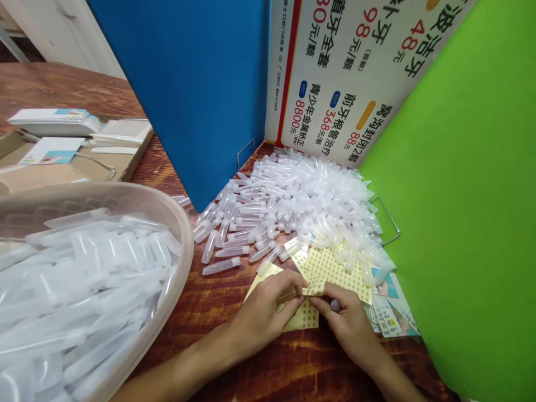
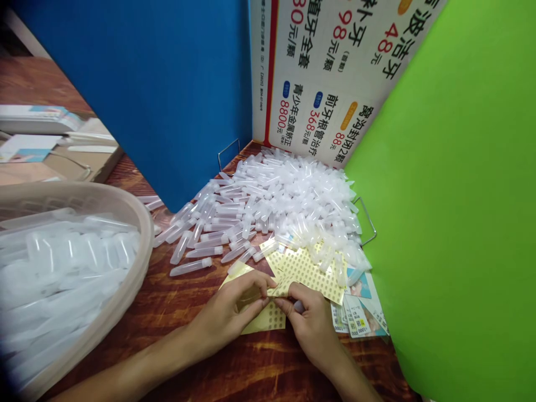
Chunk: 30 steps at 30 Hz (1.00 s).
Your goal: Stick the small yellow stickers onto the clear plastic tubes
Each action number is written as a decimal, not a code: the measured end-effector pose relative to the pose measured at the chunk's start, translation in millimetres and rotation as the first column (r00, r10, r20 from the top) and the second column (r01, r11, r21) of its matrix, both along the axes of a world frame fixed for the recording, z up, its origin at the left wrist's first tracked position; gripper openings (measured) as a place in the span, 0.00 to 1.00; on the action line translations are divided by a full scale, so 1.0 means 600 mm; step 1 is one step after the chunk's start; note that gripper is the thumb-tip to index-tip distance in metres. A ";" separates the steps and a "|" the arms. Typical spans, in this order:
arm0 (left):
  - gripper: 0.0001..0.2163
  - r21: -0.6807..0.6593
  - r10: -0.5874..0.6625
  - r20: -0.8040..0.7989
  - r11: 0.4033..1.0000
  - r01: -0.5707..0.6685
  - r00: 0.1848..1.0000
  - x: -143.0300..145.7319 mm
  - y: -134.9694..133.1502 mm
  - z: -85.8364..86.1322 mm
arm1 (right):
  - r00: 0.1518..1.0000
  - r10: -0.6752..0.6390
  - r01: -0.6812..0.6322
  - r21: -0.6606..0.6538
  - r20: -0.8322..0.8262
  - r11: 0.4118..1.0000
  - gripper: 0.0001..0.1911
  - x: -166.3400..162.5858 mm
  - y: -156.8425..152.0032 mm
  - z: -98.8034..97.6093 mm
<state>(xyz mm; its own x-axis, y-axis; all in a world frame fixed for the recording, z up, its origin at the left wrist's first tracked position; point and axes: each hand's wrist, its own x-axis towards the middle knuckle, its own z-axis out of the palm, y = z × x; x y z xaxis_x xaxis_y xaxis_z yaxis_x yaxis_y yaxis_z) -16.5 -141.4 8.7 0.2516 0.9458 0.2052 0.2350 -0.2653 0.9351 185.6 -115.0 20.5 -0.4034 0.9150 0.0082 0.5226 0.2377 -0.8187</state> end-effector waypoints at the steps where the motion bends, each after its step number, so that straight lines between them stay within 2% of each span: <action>1: 0.05 0.002 -0.001 0.002 1.000 0.001 1.000 0.000 0.000 0.000 | 1.000 0.001 -0.001 -0.006 0.001 1.000 0.18 0.000 0.000 0.000; 7: 0.04 -0.003 0.005 0.005 1.000 -0.005 1.000 -0.001 0.000 0.002 | 0.999 -0.014 0.014 0.001 -0.046 1.000 0.18 -0.003 -0.001 0.004; 15: 0.06 0.034 -0.003 0.006 0.999 0.003 1.000 0.000 0.001 0.005 | 0.999 -0.025 0.025 0.000 -0.020 1.000 0.22 -0.004 -0.001 0.007; 22: 0.04 0.059 -0.013 0.038 0.998 0.010 0.999 0.000 0.003 0.011 | 0.999 -0.029 0.029 -0.007 -0.037 1.000 0.20 -0.002 0.001 0.005; 30: 0.03 0.062 0.005 0.041 0.998 -0.008 0.999 -0.001 0.004 0.013 | 0.997 -0.080 0.078 -0.075 -0.025 0.994 0.20 0.003 0.006 0.001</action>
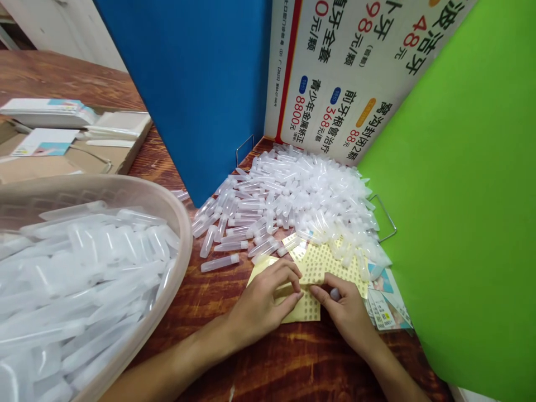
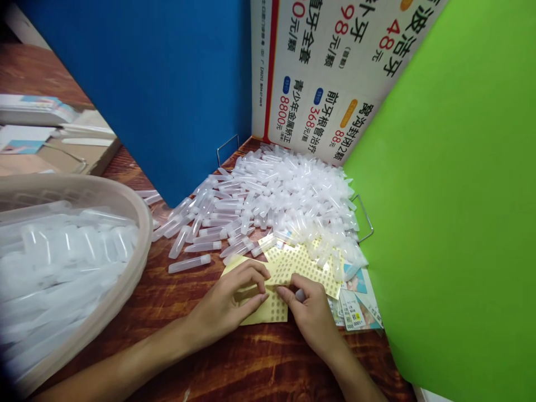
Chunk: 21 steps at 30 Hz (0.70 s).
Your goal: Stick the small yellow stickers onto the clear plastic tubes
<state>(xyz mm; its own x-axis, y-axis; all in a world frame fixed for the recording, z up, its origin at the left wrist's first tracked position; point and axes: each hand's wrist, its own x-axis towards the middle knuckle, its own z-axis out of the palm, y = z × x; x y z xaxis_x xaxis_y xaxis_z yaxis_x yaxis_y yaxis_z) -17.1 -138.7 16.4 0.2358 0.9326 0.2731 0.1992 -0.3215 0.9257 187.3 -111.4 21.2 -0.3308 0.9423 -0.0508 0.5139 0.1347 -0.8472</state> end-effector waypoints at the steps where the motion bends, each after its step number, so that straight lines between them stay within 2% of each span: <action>1: 0.03 -0.013 0.006 0.000 1.000 -0.006 1.000 0.000 -0.001 0.002 | 1.000 -0.026 0.026 -0.001 -0.008 1.000 0.19 0.001 0.002 0.001; 3: 0.03 -0.038 0.027 0.003 0.999 -0.027 1.000 0.001 -0.004 0.006 | 0.993 -0.112 0.113 0.019 -0.045 0.993 0.16 0.004 0.006 0.004; 6: 0.02 -0.066 0.060 0.032 0.996 -0.058 0.998 0.002 -0.008 0.012 | 0.960 -0.240 0.253 0.077 -0.144 0.964 0.20 0.012 0.012 0.011; 11: 0.06 -0.186 0.120 0.196 0.979 -0.083 0.973 0.007 -0.010 0.011 | 0.877 -0.257 0.308 0.064 -0.406 0.949 0.17 0.022 0.011 0.009; 14: 0.10 -0.289 0.149 0.334 0.956 -0.049 0.931 0.010 -0.007 0.009 | 0.876 -0.197 0.239 0.041 -0.441 0.970 0.17 0.018 0.004 0.006; 17: 0.14 -0.378 0.162 0.450 0.925 0.023 0.878 0.011 -0.006 0.012 | 0.932 -0.046 0.078 0.074 -0.360 0.994 0.20 0.012 -0.004 0.010; 19: 0.15 -0.416 0.174 0.480 0.908 0.048 0.860 0.012 -0.006 0.015 | 0.952 0.068 -0.036 0.110 -0.297 0.993 0.22 0.010 -0.009 0.014; 21: 0.17 -0.444 0.191 0.489 0.894 0.054 0.851 0.012 -0.007 0.018 | 0.952 0.125 -0.102 0.094 -0.280 0.990 0.23 0.012 -0.013 0.016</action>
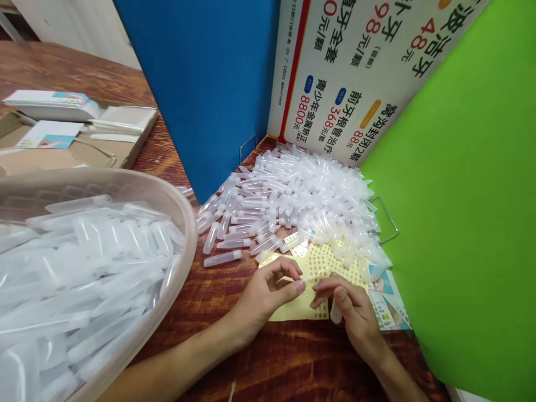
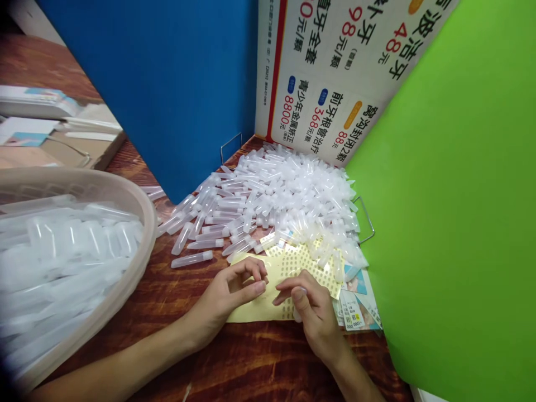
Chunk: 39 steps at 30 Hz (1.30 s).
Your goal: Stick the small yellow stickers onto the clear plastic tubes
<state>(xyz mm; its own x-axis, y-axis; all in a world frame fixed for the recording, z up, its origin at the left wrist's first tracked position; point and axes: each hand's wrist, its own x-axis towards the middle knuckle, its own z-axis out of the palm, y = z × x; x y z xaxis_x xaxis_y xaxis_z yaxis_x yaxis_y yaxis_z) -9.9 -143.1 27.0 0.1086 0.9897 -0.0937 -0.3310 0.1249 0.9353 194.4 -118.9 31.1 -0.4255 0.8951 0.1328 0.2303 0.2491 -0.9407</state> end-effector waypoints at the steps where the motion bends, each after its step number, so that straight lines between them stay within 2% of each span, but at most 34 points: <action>1: 0.17 -0.012 0.003 0.006 1.000 -0.003 1.000 0.000 -0.001 0.000 | 1.000 0.013 -0.013 -0.032 -0.008 0.999 0.23 0.001 -0.001 0.000; 5: 0.17 -0.045 0.012 0.062 0.999 -0.009 0.998 0.002 -0.002 -0.003 | 0.993 -0.033 0.014 -0.169 -0.114 0.986 0.24 0.004 0.000 -0.010; 9: 0.15 -0.114 0.018 0.158 0.993 0.000 0.987 0.004 -0.002 -0.003 | 0.968 -0.110 0.061 -0.215 -0.227 0.975 0.19 -0.002 0.009 -0.019; 16: 0.14 -0.187 0.005 0.283 0.981 0.050 0.959 0.003 -0.002 0.005 | 0.931 -0.158 0.043 -0.330 -0.330 0.943 0.11 -0.018 0.012 -0.008; 23: 0.14 -0.112 -0.067 0.229 0.989 0.095 0.971 0.006 -0.005 -0.008 | 0.914 -0.159 0.011 -0.369 -0.373 0.929 0.10 -0.022 0.009 -0.005; 28: 0.14 -0.097 -0.118 0.228 0.985 0.143 0.966 0.006 -0.004 -0.007 | 0.909 -0.142 -0.014 -0.369 -0.392 0.929 0.09 -0.022 0.010 -0.006; 33: 0.13 -0.089 -0.123 0.235 0.985 0.147 0.964 0.005 -0.003 -0.009 | 0.893 -0.119 -0.057 -0.372 -0.433 0.927 0.05 -0.022 0.009 -0.008; 39: 0.12 -0.090 -0.131 0.216 0.984 0.153 0.968 0.004 0.000 -0.011 | 0.880 -0.157 -0.042 -0.401 -0.449 0.915 0.06 -0.022 0.011 -0.006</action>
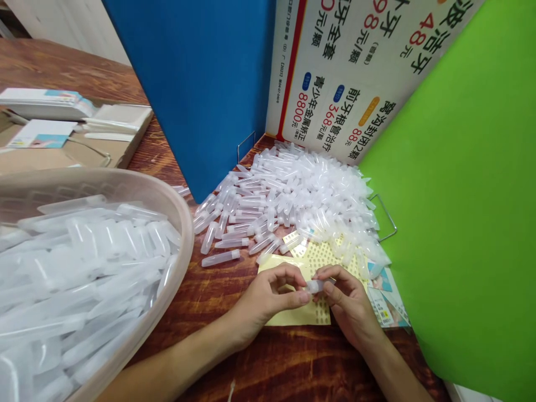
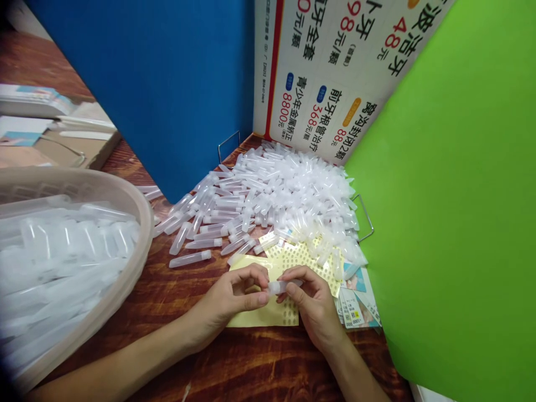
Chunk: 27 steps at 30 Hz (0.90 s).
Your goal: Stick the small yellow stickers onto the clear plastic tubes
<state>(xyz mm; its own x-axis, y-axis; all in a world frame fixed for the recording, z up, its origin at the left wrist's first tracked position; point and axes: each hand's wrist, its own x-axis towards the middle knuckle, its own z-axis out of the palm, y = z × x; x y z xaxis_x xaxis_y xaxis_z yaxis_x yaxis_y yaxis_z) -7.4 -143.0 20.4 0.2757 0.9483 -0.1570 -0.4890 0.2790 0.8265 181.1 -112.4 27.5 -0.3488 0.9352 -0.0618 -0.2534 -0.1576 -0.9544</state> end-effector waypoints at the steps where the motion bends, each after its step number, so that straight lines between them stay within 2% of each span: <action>1: 0.13 0.001 0.001 -0.012 1.000 -0.001 1.000 -0.001 0.000 0.000 | 1.000 -0.005 0.004 -0.005 -0.004 1.000 0.06 0.000 0.001 0.000; 10: 0.13 0.072 0.004 -0.122 0.997 0.005 0.993 -0.002 0.002 -0.004 | 1.000 -0.007 0.007 -0.031 -0.004 0.999 0.07 0.001 -0.002 0.001; 17: 0.16 0.018 0.029 -0.142 0.999 -0.027 0.989 -0.002 0.000 -0.001 | 1.000 0.002 -0.002 -0.030 0.000 1.000 0.07 0.003 0.002 0.000; 23: 0.19 0.025 -0.094 -0.212 0.995 0.102 0.973 0.000 -0.004 0.000 | 0.999 0.041 -0.041 -0.001 0.009 0.999 0.06 0.001 -0.003 0.002; 27: 0.19 0.113 -0.139 -0.309 0.977 0.181 0.941 -0.001 -0.015 0.008 | 0.998 0.044 -0.046 0.037 0.043 0.998 0.06 0.002 -0.009 -0.004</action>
